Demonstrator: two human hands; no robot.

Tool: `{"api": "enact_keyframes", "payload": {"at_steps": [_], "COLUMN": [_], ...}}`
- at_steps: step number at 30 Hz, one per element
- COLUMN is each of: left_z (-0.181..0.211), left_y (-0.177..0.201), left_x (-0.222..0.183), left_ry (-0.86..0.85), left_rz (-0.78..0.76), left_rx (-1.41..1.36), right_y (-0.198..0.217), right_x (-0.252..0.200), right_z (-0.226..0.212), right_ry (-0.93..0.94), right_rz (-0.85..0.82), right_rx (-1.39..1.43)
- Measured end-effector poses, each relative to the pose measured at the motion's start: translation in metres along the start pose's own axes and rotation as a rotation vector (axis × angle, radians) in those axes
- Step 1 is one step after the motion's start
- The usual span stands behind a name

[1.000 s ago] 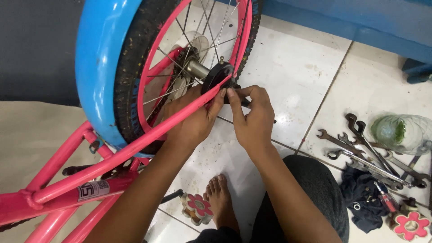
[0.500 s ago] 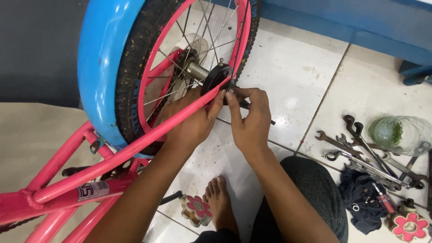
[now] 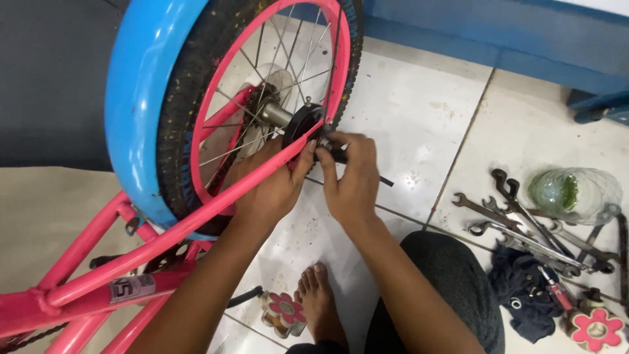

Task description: Tightening the rear axle nut on a bicycle wheel using a wrench.

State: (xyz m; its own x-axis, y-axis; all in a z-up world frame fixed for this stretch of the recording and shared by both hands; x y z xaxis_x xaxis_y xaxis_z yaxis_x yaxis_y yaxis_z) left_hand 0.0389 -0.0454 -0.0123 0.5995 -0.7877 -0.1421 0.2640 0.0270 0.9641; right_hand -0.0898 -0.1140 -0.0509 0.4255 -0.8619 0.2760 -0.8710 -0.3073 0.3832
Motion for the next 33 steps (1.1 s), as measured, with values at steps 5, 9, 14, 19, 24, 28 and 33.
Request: {"api": "enact_keyframes", "payload": {"at_steps": [5, 9, 14, 19, 24, 28, 33], "left_z": [0.006, 0.007, -0.003, 0.008, 0.029, 0.008, -0.030], "left_y": [0.002, 0.002, -0.001, -0.007, 0.006, -0.023, -0.042], "left_x": [-0.001, -0.001, -0.001, -0.005, -0.015, -0.014, -0.010], "left_ry": [0.007, -0.041, -0.065, -0.170, -0.373, -0.388, -0.296], "left_rz": [0.021, 0.122, 0.150, 0.263, 0.419, 0.252, 0.280], "left_rx": [0.003, 0.061, 0.103, 0.128, 0.429, 0.245, 0.489], "right_y": [-0.005, -0.004, 0.041, 0.130, 0.206, 0.248, 0.276], "right_x": [-0.003, -0.004, -0.009, -0.056, -0.115, -0.166, -0.196], "right_z": [0.002, 0.003, 0.002, 0.038, 0.078, 0.118, 0.143], "right_ry": [-0.061, -0.193, -0.314, -0.356, -0.359, -0.384, -0.448], "right_rz": [-0.013, -0.099, -0.238, -0.119, 0.045, 0.045, 0.074], "right_rx": [-0.007, 0.043, 0.110, -0.109, -0.386, -0.427, -0.459]}}
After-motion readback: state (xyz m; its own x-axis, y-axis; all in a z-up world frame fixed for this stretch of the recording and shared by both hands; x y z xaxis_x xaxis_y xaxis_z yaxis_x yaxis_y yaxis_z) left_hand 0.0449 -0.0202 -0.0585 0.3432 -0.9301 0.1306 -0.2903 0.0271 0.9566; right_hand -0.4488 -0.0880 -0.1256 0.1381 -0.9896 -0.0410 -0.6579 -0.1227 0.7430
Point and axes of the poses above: each hand's wrist, its own x-axis towards the middle knuckle, its own y-axis out of the back of the hand, z = x × y, the point moved 6 cm from there along x, towards the middle knuckle, and after that the axes turned 1 degree about z, right-handed, at the moved point
